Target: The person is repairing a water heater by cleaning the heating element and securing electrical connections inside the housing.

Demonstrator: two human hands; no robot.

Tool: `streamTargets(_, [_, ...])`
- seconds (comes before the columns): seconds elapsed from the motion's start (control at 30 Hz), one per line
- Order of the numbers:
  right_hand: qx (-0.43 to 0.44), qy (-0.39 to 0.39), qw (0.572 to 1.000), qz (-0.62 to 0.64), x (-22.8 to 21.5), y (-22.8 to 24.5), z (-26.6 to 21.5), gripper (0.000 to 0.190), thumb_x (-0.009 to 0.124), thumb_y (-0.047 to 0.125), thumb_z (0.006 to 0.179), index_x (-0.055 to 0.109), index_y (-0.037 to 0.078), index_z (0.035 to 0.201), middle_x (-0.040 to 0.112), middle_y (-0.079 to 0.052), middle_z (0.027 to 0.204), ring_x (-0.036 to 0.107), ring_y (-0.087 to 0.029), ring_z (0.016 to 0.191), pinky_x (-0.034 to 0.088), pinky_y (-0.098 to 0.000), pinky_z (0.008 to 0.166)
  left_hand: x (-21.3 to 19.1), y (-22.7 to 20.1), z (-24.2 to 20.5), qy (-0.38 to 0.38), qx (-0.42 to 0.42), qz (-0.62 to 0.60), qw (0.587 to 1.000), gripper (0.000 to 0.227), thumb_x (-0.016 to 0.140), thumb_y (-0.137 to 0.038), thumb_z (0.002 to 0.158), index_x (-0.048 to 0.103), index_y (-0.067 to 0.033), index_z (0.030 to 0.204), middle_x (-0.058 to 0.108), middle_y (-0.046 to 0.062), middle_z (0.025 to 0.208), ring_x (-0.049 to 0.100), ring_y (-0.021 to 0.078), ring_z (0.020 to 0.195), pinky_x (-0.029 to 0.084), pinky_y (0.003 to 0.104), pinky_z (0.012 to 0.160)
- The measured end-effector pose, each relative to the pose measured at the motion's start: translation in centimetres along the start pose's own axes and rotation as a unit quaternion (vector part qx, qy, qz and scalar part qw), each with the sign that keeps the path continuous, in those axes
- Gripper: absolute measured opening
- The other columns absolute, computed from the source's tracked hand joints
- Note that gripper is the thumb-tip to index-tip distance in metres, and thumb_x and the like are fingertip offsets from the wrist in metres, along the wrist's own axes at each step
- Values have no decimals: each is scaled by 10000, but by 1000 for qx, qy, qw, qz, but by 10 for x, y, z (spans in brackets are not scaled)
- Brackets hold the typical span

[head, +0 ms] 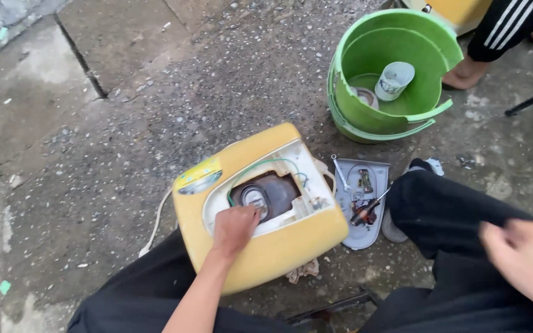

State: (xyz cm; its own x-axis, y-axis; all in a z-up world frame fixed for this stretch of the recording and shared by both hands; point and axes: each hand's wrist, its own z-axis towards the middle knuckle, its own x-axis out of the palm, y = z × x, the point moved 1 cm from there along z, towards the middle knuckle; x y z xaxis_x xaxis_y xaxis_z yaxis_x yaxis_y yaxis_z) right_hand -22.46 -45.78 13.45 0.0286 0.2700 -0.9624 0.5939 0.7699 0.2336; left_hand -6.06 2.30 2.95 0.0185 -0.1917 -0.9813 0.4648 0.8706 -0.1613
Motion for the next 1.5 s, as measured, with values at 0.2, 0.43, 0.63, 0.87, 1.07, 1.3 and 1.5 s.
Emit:
streamTargets(0.2, [-24,238,967,-87,138,95,154,284,690,408,829,852,190,913,807,-29,1011,734,-293,980,579,-397,891,5,0,2,5,-12,11,1000,180,662,-299,908,670,-169,783,693,41,686,657,260,633,506,413,576])
streamTargets(0.43, [16,296,952,-83,335,65,207,368,691,417,834,804,235,1135,800,-52,1109,731,-300,1064,572,-388,936,40,12,1,-96,-5,67,993,214,756,-290,810,632,-225,648,563,-7,579,560,205,531,449,366,485])
streamTargets(0.63, [56,287,940,-176,376,52,202,550,620,581,895,808,143,1170,804,-152,1174,783,-365,1047,619,-458,842,-1,3,18,-21,-5,-39,999,140,721,-213,865,623,-178,771,620,12,692,579,217,612,472,376,563])
streamTargets(0.87, [162,244,955,-38,401,36,208,531,816,490,836,821,159,1250,802,-212,1143,734,-412,1025,564,-489,863,-5,6,12,-7,24,-28,999,39,658,-173,890,646,-142,870,620,20,734,562,211,669,442,350,595])
streamTargets(1.07, [120,230,965,-38,383,31,211,486,796,408,862,824,117,1250,807,-205,1137,724,-401,1043,558,-459,891,-2,5,8,-48,19,-7,999,61,645,-156,846,605,-158,801,627,9,721,588,207,673,460,352,615])
streamTargets(1.3, [20,200,977,-69,305,53,189,466,744,392,884,826,70,1209,842,-170,1017,745,-367,1018,557,-417,924,4,7,1,-58,19,9,998,95,651,-148,830,615,-153,742,661,6,646,629,221,636,467,361,580])
streamTargets(1.5, [-107,167,953,-227,192,83,175,469,689,385,876,751,207,1305,830,-80,1155,790,-326,1047,642,-410,914,9,8,-5,-10,1,6,1000,79,623,-126,875,678,-113,819,694,52,663,690,256,651,511,376,602])
